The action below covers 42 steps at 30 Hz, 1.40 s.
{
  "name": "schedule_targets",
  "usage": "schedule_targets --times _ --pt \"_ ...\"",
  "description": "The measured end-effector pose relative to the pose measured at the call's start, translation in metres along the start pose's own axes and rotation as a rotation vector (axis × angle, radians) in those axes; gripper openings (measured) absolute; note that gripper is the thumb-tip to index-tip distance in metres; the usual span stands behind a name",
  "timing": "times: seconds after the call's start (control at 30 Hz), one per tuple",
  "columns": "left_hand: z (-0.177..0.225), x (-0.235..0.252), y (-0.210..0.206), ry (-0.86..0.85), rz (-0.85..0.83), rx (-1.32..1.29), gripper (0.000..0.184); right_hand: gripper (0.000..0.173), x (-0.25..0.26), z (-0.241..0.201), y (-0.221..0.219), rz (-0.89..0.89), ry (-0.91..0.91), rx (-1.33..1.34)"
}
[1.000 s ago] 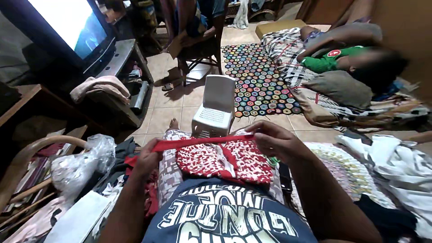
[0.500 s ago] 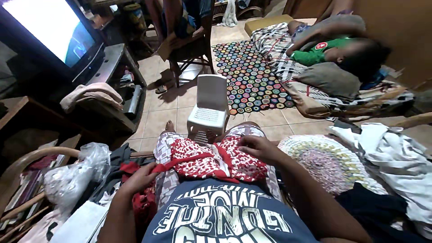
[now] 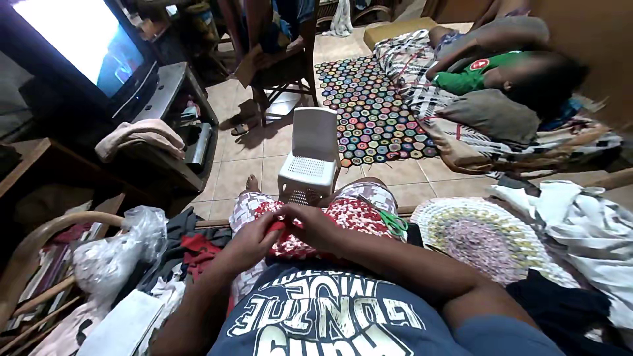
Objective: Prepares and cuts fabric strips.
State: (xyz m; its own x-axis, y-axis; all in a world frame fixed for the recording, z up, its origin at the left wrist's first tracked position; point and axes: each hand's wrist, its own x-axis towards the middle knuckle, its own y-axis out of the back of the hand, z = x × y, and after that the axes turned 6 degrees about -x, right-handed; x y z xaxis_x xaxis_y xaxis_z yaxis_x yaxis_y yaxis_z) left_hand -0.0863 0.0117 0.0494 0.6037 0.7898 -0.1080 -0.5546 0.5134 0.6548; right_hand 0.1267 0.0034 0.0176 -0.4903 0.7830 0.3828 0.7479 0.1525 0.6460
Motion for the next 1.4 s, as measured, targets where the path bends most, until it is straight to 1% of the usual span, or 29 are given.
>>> schedule_targets --times 0.03,0.07,0.13,0.2,0.27,0.37,0.4,0.47,0.53,0.6,0.7,0.77,0.87,0.93,1.0,1.1,1.17,1.27,1.33,1.4 --pt "-0.003 0.002 0.0 -0.002 0.021 0.001 0.033 0.022 -0.003 0.005 0.004 0.04 -0.02 0.026" --pt "-0.006 0.002 0.0 -0.009 0.042 -0.009 0.032 0.02 -0.006 0.011 0.01 0.056 -0.057 0.057" --pt "-0.016 -0.001 0.0 -0.054 0.082 -0.072 0.034 0.02 -0.014 0.02 0.025 0.064 -0.152 0.117" --pt "-0.024 -0.004 -0.006 -0.109 0.118 -0.217 0.035 0.021 -0.024 0.029 0.031 0.061 -0.204 0.163" --pt "-0.028 -0.004 -0.013 -0.131 0.185 -0.36 0.031 0.021 -0.032 0.032 0.032 0.034 -0.257 0.223" --pt "-0.029 0.001 -0.025 -0.132 0.366 -0.587 0.02 0.025 -0.037 0.033 0.032 -0.051 -0.348 0.286" --pt "-0.028 0.003 -0.027 -0.12 0.417 -0.671 0.016 0.025 -0.037 0.034 0.032 -0.071 -0.372 0.307" --pt "-0.024 0.007 -0.031 -0.056 0.463 -0.834 0.01 0.024 -0.039 0.035 0.032 -0.126 -0.416 0.312" --pt "-0.02 0.009 -0.035 0.009 0.46 -0.956 0.009 0.025 -0.041 0.035 0.033 -0.225 -0.434 0.273" --pt "-0.018 0.01 -0.04 0.038 0.427 -0.999 0.008 0.027 -0.042 0.033 0.032 -0.296 -0.418 0.231" --pt "-0.019 0.012 -0.046 -0.024 0.339 -0.955 0.007 0.041 -0.039 0.029 0.031 -0.27 -0.361 0.205" --pt "-0.016 0.013 -0.047 -0.056 0.277 -0.884 0.007 0.044 -0.035 0.025 0.031 -0.216 -0.306 0.227" --pt "-0.009 0.012 -0.048 -0.062 0.212 -0.841 0.009 0.036 -0.029 0.017 0.027 -0.173 -0.224 0.246" --pt "-0.008 0.012 -0.049 -0.056 0.199 -0.861 0.007 0.029 -0.028 0.015 0.024 -0.171 -0.215 0.235" --pt "-0.008 0.011 -0.05 -0.022 0.189 -0.895 0.005 0.026 -0.028 0.014 0.022 -0.174 -0.225 0.255" --pt "-0.007 0.01 -0.051 0.073 0.181 -0.977 0.006 0.02 -0.031 0.015 0.018 -0.137 -0.241 0.386" --pt "-0.006 0.011 -0.054 0.091 0.196 -1.027 0.011 0.014 -0.032 0.014 0.015 -0.095 -0.28 0.53" --pt "-0.007 0.012 -0.056 0.074 0.209 -1.031 0.022 0.013 -0.033 0.01 0.012 -0.054 -0.38 0.766" --pt "-0.008 0.012 -0.055 0.055 0.183 -1.009 0.027 0.011 -0.034 0.012 0.01 -0.037 -0.415 0.858" --pt "-0.008 0.012 -0.056 0.04 0.173 -1.001 0.026 0.013 -0.034 0.015 0.008 -0.03 -0.41 0.904"
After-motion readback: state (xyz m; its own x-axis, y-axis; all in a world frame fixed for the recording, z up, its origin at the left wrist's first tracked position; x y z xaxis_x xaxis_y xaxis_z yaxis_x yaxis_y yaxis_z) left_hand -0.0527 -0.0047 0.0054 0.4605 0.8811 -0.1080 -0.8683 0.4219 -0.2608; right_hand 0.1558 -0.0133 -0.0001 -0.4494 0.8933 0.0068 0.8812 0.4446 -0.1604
